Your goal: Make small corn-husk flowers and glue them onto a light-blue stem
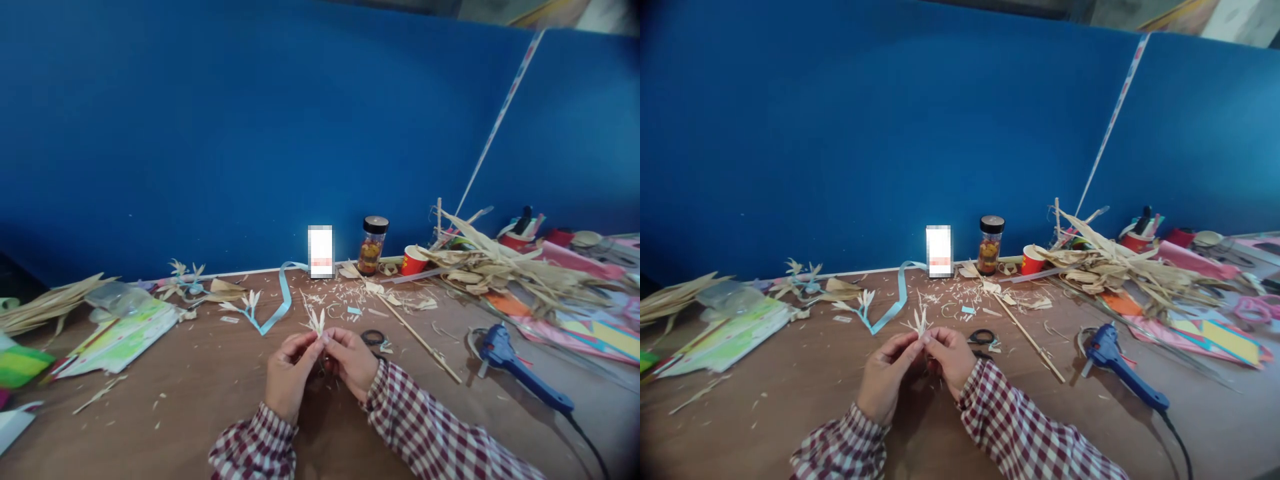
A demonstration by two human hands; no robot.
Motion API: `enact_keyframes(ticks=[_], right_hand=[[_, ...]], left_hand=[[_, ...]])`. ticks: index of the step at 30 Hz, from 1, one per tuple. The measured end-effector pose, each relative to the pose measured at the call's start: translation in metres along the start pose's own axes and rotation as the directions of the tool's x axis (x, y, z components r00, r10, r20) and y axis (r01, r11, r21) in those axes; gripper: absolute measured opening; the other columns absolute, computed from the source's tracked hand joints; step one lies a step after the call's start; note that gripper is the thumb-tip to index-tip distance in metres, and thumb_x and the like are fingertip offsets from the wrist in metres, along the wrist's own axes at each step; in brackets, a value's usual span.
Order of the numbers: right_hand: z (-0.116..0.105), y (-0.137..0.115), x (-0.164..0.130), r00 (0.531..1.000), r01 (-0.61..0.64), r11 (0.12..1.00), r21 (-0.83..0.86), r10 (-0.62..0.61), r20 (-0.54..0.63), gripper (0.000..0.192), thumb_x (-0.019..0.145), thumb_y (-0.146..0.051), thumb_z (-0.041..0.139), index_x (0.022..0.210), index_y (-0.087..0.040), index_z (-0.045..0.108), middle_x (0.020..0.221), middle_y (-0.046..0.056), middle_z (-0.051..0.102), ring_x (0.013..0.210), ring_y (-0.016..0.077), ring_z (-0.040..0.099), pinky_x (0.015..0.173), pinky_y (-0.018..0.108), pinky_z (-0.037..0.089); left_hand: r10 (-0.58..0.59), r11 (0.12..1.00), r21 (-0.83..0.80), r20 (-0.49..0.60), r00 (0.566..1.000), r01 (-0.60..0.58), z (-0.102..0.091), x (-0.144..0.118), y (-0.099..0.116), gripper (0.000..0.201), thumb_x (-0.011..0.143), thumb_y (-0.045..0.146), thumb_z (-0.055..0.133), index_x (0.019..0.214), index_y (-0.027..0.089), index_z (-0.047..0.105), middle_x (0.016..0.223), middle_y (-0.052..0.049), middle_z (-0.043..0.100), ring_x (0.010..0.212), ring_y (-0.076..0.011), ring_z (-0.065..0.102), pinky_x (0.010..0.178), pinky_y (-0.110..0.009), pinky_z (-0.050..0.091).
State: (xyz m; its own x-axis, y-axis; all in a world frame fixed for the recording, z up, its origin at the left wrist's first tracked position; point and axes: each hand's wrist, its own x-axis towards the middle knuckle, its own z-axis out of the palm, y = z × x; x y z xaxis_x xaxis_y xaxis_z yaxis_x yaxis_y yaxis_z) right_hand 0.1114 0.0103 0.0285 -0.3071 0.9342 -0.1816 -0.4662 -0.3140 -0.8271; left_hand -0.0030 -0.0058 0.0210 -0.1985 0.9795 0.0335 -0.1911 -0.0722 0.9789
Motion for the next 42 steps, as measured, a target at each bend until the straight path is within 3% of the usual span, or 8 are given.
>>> enact_keyframes(ticks=[6,14,19,28,42], right_hand=[[-0.004,0.000,0.001,1.000,0.020,0.998,-0.065,-0.019,0.016,0.030,0.060,-0.039,0.070,0.068,-0.013,0.057,0.054,-0.003,0.054,0.047,0.0063,0.047,0.044,0.018,0.031],[-0.007,0.001,0.002,0.999,0.049,0.992,-0.114,-0.048,0.011,0.029,0.060,-0.038,0.071,0.064,-0.013,0.057,0.053,-0.005,0.050,0.046,0.0049,0.043,0.047,0.019,0.031],[-0.009,0.000,0.002,0.996,0.054,0.991,-0.122,-0.045,0.081,0.027,0.062,-0.037,0.069,0.065,-0.013,0.057,0.052,-0.004,0.052,0.045,0.0049,0.041,0.046,0.019,0.030],[-0.012,-0.002,0.002,0.990,0.060,0.994,-0.091,-0.047,0.135,0.024,0.060,-0.031,0.072,0.062,-0.013,0.056,0.053,-0.005,0.052,0.045,0.0042,0.042,0.045,0.018,0.029],[-0.014,-0.010,-0.002,0.986,-0.066,0.987,-0.149,0.087,0.140,0.026,0.061,-0.035,0.071,0.063,-0.012,0.058,0.057,-0.001,0.058,0.047,0.0049,0.047,0.043,0.016,0.032]], left_hand=[[-0.128,0.967,-0.216,0.045,0.991,0.135,0.002,0.000,0.005,0.022,0.055,0.021,0.074,0.076,0.015,0.068,0.079,-0.002,0.062,0.069,-0.0120,0.058,0.060,-0.021,0.048],[-0.296,0.880,-0.347,0.135,0.946,0.325,-0.001,0.001,0.011,0.020,0.054,0.017,0.075,0.071,0.013,0.066,0.067,-0.002,0.066,0.059,-0.0098,0.060,0.057,-0.021,0.050],[-0.323,0.838,-0.385,0.222,0.920,0.387,-0.004,0.001,0.011,0.016,0.056,0.014,0.074,0.068,0.014,0.064,0.063,-0.001,0.067,0.057,-0.0098,0.060,0.057,-0.021,0.050],[-0.328,0.843,-0.342,0.285,0.901,0.415,-0.007,0.004,0.015,0.016,0.055,0.013,0.074,0.069,0.015,0.067,0.067,-0.002,0.069,0.058,-0.0110,0.062,0.059,-0.022,0.050],[-0.263,0.877,-0.304,0.342,0.902,0.371,-0.005,0.002,0.018,0.010,0.060,0.018,0.071,0.068,0.014,0.069,0.064,-0.002,0.066,0.059,-0.0111,0.060,0.060,-0.023,0.048]])
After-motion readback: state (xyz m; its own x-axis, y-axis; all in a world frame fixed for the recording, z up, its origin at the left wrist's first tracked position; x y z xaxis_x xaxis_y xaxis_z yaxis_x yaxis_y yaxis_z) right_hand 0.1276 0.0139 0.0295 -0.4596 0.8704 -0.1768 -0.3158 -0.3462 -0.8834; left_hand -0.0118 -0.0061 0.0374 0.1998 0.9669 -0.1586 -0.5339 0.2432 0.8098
